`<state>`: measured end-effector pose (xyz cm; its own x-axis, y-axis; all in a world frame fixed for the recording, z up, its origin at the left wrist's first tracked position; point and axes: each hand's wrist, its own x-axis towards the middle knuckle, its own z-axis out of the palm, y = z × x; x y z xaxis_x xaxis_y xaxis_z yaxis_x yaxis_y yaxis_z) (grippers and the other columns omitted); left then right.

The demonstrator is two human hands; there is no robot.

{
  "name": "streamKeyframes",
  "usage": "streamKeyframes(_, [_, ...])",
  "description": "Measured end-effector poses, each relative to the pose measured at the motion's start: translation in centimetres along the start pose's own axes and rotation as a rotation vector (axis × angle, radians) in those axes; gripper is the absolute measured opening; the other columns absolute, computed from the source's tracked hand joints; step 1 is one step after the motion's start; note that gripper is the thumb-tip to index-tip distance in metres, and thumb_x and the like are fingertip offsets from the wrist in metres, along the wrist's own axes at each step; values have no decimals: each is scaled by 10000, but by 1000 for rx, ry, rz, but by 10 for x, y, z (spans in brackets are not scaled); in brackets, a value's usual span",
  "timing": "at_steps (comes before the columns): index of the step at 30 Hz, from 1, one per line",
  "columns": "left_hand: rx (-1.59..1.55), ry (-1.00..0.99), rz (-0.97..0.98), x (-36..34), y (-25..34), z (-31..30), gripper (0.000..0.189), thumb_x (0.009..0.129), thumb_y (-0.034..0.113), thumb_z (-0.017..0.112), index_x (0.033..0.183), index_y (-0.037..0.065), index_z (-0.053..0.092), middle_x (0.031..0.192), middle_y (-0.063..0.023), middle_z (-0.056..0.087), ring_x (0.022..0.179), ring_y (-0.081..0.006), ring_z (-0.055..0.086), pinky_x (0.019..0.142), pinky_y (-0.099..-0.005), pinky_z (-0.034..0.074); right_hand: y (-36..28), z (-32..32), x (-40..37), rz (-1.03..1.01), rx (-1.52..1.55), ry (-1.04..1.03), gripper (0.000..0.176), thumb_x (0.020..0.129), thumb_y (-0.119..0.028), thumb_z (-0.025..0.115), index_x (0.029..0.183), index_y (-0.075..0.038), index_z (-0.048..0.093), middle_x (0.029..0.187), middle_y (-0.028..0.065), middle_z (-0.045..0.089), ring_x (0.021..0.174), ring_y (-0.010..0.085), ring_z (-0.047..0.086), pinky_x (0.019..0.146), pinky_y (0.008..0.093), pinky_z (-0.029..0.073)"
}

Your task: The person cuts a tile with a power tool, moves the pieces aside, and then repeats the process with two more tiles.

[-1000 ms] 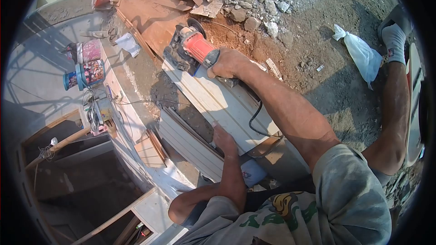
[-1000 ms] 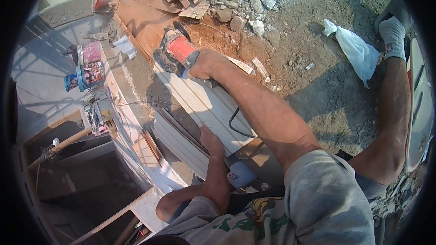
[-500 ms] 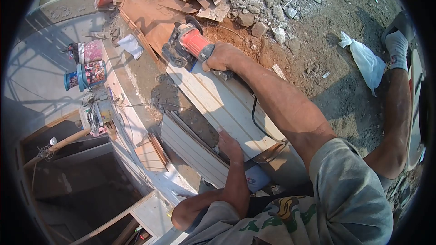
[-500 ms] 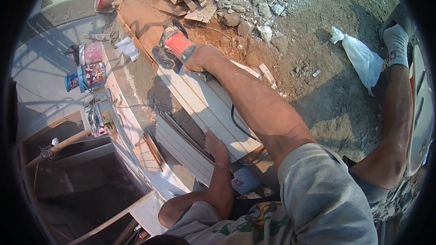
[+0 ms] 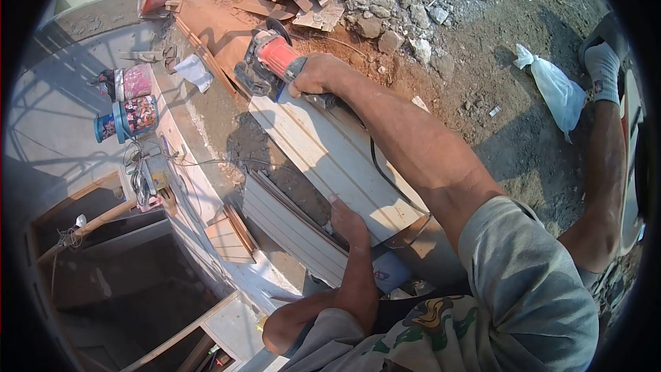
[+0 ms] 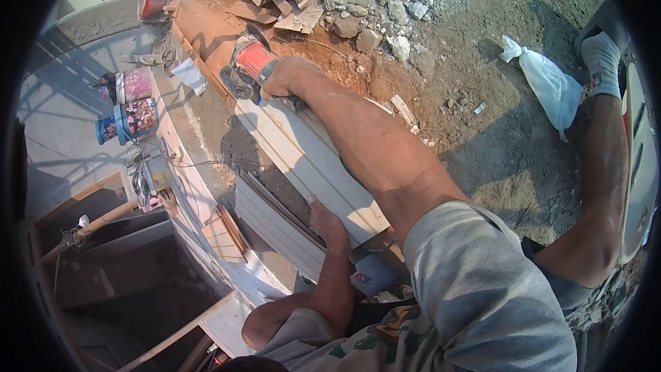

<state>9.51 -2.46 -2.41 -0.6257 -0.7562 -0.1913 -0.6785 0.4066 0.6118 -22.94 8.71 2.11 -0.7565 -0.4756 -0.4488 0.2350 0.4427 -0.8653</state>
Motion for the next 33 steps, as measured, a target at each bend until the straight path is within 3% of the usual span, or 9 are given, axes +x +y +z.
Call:
streamKeyframes(7, [-37,-24,-2,0,-4,-1,701,1028,506,306,1163,-122,586,1067,-248,645,962,-330,603,902,-406,448,6,12,4,-4,96,14,548,631,-365,758,1070,-40,714,1093,169,696,996,295,684,849,392,541])
streamKeyframes(14, [-65,-25,-43,-8,13,0,718,1027,505,304,1175,-147,565,1107,-268,624,977,-340,591,906,-411,447,12,7,-49,91,157,8,535,612,-322,772,1057,-33,713,1066,143,711,988,275,692,845,369,548])
streamKeyframes(24, [76,-43,79,-11,19,0,716,1031,488,283,1180,-158,554,1122,-273,617,996,-362,589,905,-423,450,28,10,-95,151,218,24,523,599,-276,784,1043,-14,693,1020,145,718,954,261,702,823,355,546])
streamKeyframes(27, [25,-56,76,-8,10,1,714,1033,485,275,1177,-155,555,1109,-276,622,991,-367,591,903,-427,451,38,13,-105,105,296,-9,497,615,-272,770,1024,-1,686,1007,168,715,961,280,698,825,357,542])
streamKeyframes(32, [12,-63,113,4,-14,-3,711,1035,487,263,1167,-145,560,1092,-288,625,980,-374,597,893,-438,453,51,25,-122,48,253,97,611,633,-317,777,1110,29,615,1031,208,694,1016,326,665,879,394,517])
streamKeyframes(33, [34,-105,145,8,-20,-6,689,1043,473,252,1183,-128,557,1106,-244,631,998,-332,600,903,-414,459,55,27,-125,49,256,96,611,633,-317,777,1110,29,615,1031,208,694,1016,326,665,879,394,517])
